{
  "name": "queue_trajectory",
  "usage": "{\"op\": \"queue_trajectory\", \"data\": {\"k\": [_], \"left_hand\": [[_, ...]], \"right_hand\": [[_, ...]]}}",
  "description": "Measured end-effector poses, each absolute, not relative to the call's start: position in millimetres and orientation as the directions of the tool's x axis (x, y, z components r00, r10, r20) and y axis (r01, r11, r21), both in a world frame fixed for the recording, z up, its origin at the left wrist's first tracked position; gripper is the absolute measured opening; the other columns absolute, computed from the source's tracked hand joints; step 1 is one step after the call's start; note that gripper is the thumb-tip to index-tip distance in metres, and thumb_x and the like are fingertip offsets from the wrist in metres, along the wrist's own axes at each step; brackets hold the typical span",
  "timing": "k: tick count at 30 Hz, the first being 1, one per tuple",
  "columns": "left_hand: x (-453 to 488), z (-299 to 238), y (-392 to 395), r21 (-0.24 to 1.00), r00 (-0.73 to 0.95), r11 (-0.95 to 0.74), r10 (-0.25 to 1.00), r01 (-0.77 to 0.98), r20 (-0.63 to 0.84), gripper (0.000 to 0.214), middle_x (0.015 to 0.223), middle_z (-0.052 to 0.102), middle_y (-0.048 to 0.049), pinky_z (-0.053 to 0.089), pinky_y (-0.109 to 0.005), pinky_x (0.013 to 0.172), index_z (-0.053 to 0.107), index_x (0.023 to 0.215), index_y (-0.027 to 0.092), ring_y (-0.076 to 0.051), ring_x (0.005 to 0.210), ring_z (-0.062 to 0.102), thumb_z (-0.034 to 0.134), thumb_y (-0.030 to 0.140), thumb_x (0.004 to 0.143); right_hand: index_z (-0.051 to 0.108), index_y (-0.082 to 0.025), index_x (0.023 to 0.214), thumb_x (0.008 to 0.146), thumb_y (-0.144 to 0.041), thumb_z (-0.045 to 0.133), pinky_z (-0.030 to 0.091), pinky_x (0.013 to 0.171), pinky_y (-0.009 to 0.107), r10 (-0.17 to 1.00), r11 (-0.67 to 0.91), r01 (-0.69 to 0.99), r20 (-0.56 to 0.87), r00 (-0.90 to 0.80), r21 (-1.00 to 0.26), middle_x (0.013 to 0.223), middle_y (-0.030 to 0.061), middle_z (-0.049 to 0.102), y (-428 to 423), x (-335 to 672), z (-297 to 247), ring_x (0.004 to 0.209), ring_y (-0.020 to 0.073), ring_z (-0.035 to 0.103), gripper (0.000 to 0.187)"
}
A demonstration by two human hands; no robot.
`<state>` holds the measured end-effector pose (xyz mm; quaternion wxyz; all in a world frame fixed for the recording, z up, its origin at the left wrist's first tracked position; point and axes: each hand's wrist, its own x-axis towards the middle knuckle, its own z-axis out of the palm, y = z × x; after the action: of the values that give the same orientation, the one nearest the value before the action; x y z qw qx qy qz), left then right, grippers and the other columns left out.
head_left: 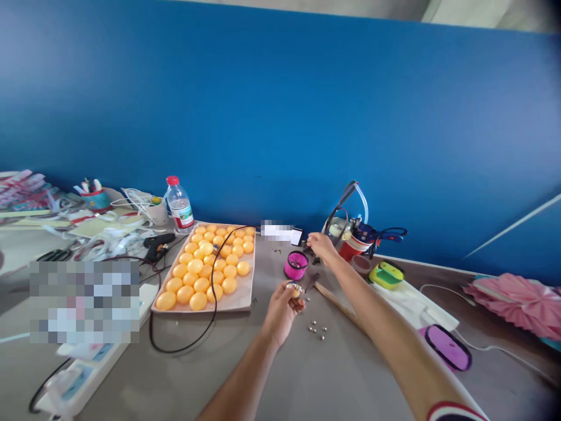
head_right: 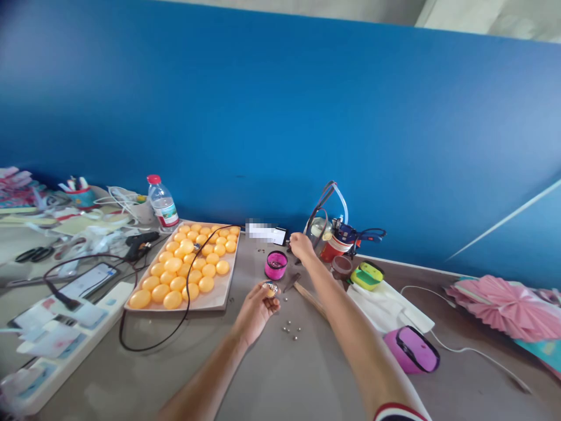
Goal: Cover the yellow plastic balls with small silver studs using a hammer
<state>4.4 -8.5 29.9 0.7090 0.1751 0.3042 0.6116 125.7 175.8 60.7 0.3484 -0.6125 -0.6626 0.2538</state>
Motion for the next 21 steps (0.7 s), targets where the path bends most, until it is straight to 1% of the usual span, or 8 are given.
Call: {"op": "queue_trajectory", "data": {"k": [2, 6, 9, 12, 16, 21], "left_hand": [[5, 30, -8, 0.616, 0.067, 0.195, 0.972, -0.763, -0.225, 0.025, 0.076, 0.061, -0.0023, 0.041, -0.025, 0.060, 0.052, 0.082, 0.015, -0.009, 0.056, 0.054, 0.067, 0.032, 0.070], [5, 29, -8, 0.601, 0.065, 0.195, 0.971, -0.775, -0.232, 0.025, 0.076, 0.061, -0.0026, 0.041, -0.025, 0.060, 0.052, 0.082, 0.015, -0.009, 0.056, 0.054, 0.066, 0.032, 0.071], [5, 29, -8, 0.588, 0.066, 0.197, 0.969, -0.784, -0.237, 0.025, 0.077, 0.060, -0.0027, 0.042, -0.025, 0.060, 0.052, 0.083, 0.015, -0.009, 0.056, 0.054, 0.066, 0.032, 0.071], [6, 29, -7, 0.584, 0.064, 0.211, 0.963, -0.784, -0.262, 0.027, 0.075, 0.060, -0.0021, 0.041, -0.025, 0.059, 0.052, 0.084, 0.016, -0.009, 0.056, 0.054, 0.067, 0.033, 0.070], [7, 29, -6, 0.587, 0.059, 0.222, 0.957, -0.779, -0.284, 0.030, 0.071, 0.059, -0.0009, 0.041, -0.025, 0.058, 0.052, 0.083, 0.016, -0.010, 0.055, 0.054, 0.069, 0.034, 0.067], [6, 28, -6, 0.595, 0.062, 0.226, 0.957, -0.771, -0.284, 0.032, 0.074, 0.061, -0.0022, 0.042, -0.025, 0.059, 0.052, 0.084, 0.016, -0.010, 0.055, 0.055, 0.069, 0.036, 0.067]], "right_hand": [[0.067, -0.015, 0.088, 0.077, -0.025, 0.050, 0.043, 0.062, 0.023, 0.990, 0.092, 0.667, 0.137, 0.015, -0.739, 0.074, 0.0067, 0.069, 188, 119, 55, 0.072, 0.0168, 0.063, 0.023], [0.067, -0.012, 0.098, 0.076, -0.023, 0.051, 0.043, 0.064, 0.026, 0.991, 0.039, 0.700, 0.117, 0.063, -0.713, 0.086, 0.0113, 0.069, 211, 107, 43, 0.077, 0.0199, 0.062, 0.029], [0.065, -0.014, 0.104, 0.078, -0.025, 0.049, 0.043, 0.064, 0.025, 0.991, 0.031, 0.710, 0.112, 0.068, -0.704, 0.088, 0.0098, 0.069, 221, 104, 35, 0.075, 0.0186, 0.062, 0.032], [0.064, -0.016, 0.107, 0.080, -0.028, 0.047, 0.044, 0.065, 0.026, 0.992, 0.048, 0.717, 0.119, 0.049, -0.695, 0.088, 0.0085, 0.069, 223, 107, 30, 0.074, 0.0185, 0.061, 0.034], [0.064, -0.016, 0.108, 0.081, -0.030, 0.047, 0.045, 0.071, 0.028, 0.987, 0.095, 0.729, 0.158, 0.018, -0.677, 0.096, 0.0102, 0.068, 218, 110, 30, 0.081, 0.0204, 0.061, 0.034], [0.063, -0.018, 0.109, 0.084, -0.029, 0.044, 0.044, 0.078, 0.028, 0.968, 0.176, 0.746, 0.249, -0.015, -0.642, 0.102, 0.0090, 0.067, 214, 106, 56, 0.090, 0.0201, 0.061, 0.033]]}}
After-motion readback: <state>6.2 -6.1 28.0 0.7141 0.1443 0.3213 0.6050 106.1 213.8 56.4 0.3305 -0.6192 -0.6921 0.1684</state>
